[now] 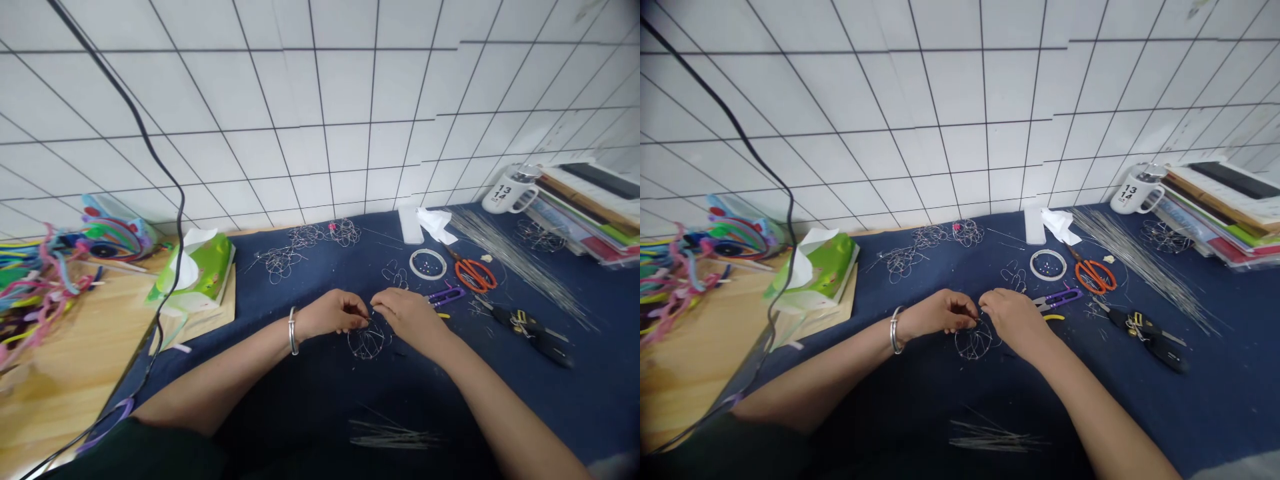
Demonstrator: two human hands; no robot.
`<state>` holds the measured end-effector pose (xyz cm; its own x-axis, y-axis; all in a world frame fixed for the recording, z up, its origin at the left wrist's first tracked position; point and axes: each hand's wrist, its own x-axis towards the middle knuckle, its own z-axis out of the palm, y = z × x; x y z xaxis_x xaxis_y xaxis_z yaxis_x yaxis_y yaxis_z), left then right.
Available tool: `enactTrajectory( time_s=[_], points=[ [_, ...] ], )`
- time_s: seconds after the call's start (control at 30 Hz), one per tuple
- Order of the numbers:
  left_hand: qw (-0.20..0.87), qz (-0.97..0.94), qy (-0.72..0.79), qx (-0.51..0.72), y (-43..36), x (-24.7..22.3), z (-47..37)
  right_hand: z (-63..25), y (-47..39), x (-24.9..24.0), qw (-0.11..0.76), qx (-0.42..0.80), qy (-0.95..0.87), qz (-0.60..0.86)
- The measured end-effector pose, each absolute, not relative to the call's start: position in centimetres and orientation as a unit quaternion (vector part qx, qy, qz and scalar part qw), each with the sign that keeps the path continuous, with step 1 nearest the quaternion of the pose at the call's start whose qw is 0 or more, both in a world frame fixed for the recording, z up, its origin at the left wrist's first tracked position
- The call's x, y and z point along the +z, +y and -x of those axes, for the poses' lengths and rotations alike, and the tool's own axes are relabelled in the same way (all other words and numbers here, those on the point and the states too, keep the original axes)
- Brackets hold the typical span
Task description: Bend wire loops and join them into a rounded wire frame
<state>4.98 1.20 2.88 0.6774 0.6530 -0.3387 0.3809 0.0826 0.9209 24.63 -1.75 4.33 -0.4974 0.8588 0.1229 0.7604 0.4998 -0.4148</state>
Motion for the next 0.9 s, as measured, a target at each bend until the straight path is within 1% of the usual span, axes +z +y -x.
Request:
enactTrajectory(
  time_s=[0.43, 0.9],
  points=[
    [0.625, -0.674, 0.382, 0.098, 1.13, 2.94, -4.96, -24.21, -1.85, 4.31, 0.118, 0.167, -0.859, 0.470],
    [0.635, -0.664, 0.386, 0.090, 1.07, 2.93, -4.98, -23.82, -1.90, 4.49, 0.104, 0.190, -0.864, 0.454]
  ],
)
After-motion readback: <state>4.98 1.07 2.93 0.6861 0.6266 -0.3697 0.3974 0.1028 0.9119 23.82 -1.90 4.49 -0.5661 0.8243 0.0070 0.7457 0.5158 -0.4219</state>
